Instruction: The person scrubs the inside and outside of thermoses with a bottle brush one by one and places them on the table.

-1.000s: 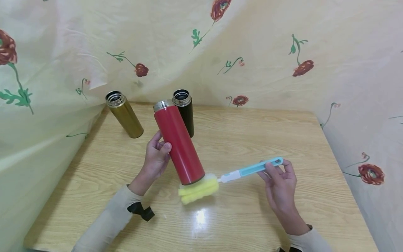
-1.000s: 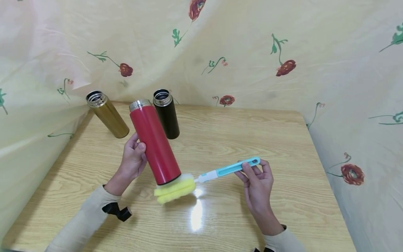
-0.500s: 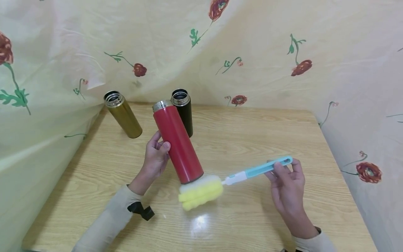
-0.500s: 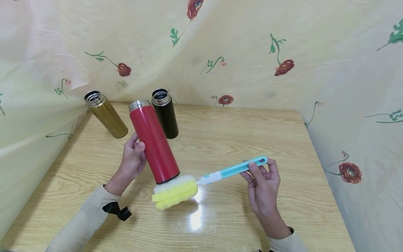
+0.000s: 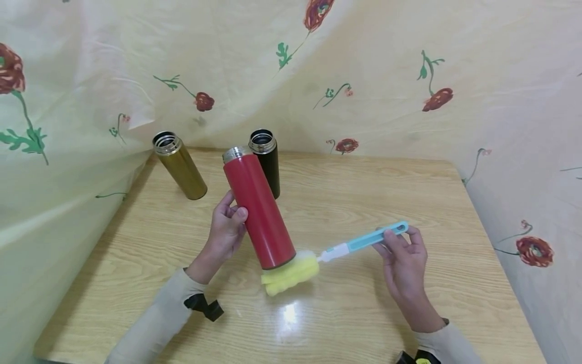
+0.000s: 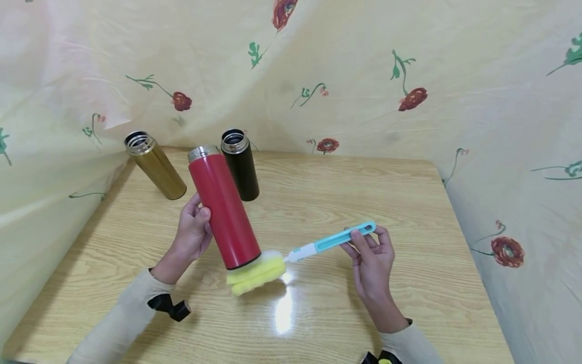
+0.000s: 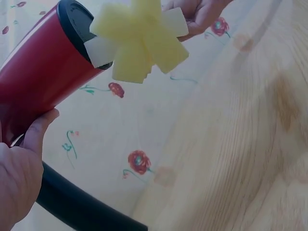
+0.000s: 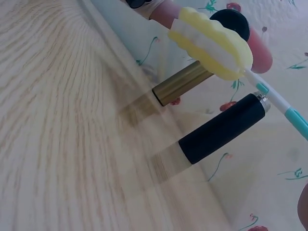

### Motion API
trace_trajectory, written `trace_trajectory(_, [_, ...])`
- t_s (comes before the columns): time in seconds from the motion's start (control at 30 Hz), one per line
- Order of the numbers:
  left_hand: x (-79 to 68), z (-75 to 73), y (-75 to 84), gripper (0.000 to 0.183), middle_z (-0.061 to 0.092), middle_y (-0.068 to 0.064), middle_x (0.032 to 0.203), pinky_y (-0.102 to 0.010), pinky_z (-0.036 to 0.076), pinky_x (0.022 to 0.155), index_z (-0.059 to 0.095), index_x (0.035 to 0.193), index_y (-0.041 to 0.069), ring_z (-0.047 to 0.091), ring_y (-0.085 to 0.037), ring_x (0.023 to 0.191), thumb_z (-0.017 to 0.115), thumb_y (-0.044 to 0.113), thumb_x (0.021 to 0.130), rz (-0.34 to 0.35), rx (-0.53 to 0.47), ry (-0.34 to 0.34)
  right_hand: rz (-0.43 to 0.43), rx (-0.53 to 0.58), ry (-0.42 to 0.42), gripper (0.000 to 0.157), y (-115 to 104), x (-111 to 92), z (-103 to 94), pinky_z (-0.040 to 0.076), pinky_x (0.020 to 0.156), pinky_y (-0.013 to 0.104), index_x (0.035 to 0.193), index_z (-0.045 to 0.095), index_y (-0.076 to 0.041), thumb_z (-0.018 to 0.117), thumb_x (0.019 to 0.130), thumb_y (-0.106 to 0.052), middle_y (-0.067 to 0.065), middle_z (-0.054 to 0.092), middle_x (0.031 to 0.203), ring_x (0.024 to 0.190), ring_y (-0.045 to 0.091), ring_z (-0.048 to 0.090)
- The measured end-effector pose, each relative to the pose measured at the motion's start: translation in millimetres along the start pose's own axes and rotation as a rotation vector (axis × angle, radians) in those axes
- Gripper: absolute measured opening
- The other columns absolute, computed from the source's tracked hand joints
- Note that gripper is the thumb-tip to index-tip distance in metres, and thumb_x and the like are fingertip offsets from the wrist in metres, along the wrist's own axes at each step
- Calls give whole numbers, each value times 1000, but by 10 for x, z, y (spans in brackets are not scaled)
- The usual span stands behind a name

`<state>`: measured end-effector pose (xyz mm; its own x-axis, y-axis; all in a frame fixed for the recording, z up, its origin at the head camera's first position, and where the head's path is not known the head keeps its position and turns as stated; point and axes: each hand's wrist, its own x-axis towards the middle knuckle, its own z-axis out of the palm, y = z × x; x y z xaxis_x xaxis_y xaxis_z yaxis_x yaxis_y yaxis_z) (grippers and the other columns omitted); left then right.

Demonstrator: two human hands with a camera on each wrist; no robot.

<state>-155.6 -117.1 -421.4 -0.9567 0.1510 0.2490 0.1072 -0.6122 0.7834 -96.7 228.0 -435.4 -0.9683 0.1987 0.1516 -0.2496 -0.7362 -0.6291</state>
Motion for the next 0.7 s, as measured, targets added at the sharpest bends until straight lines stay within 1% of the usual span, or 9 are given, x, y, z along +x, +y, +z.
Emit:
trace_trajectory(0.07, [-1,-30,8,71,76,-5,109,-32,62,79,54,139,10,76,-17,94,87,36,82,13,23,0,6,-11,21,19,-1,3,-19,60,83,38,109,57,5,47,99,18,20,75,96,89,28,77])
trace_trajectory(0.17, [4,-82,33,70,76,-6,108,-32,63,77,54,139,10,76,-18,93,86,35,83,31,69,3,9,-49,80,17,-32,9,-52,60,81,37,109,56,4,50,99,16,20,75,94,86,27,77])
trace_trajectory(0.27, [10,-134,69,69,76,-6,107,-32,63,75,55,137,10,76,-18,93,88,34,82,57,110,9,-4,-71,144,17,-86,17,-85,59,80,37,110,55,4,53,98,15,19,75,93,85,26,77])
trace_trajectory(0.33, [12,-167,103,67,77,-6,106,-32,63,75,56,136,10,76,-18,93,88,29,81,82,143,11,-23,-72,173,17,-123,27,-104,58,79,37,110,55,4,54,97,15,19,75,93,84,26,77])
trace_trajectory(0.4, [11,-203,147,64,77,-6,107,-31,63,76,56,137,9,76,-18,94,87,22,82,113,212,6,-42,-59,187,18,-159,36,-121,58,79,38,111,54,5,54,97,16,20,74,92,84,27,77])
trace_trajectory(0.47, [8,-239,197,62,77,-6,109,-32,63,77,56,138,8,76,-18,95,84,10,83,138,298,5,-58,-53,191,19,-191,45,-131,58,78,37,112,53,5,53,97,16,20,74,92,84,27,77])
trace_trajectory(0.57, [3,-295,264,64,76,-4,113,-34,62,79,54,142,6,76,-19,97,77,-5,83,160,442,18,-76,-32,199,20,-233,59,-133,58,78,37,113,52,6,53,97,17,21,74,92,84,28,77])
trace_trajectory(0.6, [3,-312,281,66,76,-3,114,-35,62,79,53,143,6,76,-19,97,76,-8,83,163,483,24,-81,-22,200,20,-245,62,-128,58,78,38,113,51,7,53,96,17,21,73,91,84,28,77])
trace_trajectory(0.7, [16,-363,317,69,75,-1,118,-33,61,80,52,144,6,75,-16,101,79,-6,82,166,597,52,-94,5,197,19,-280,73,-104,58,79,39,113,51,7,52,96,18,22,72,91,84,30,77])
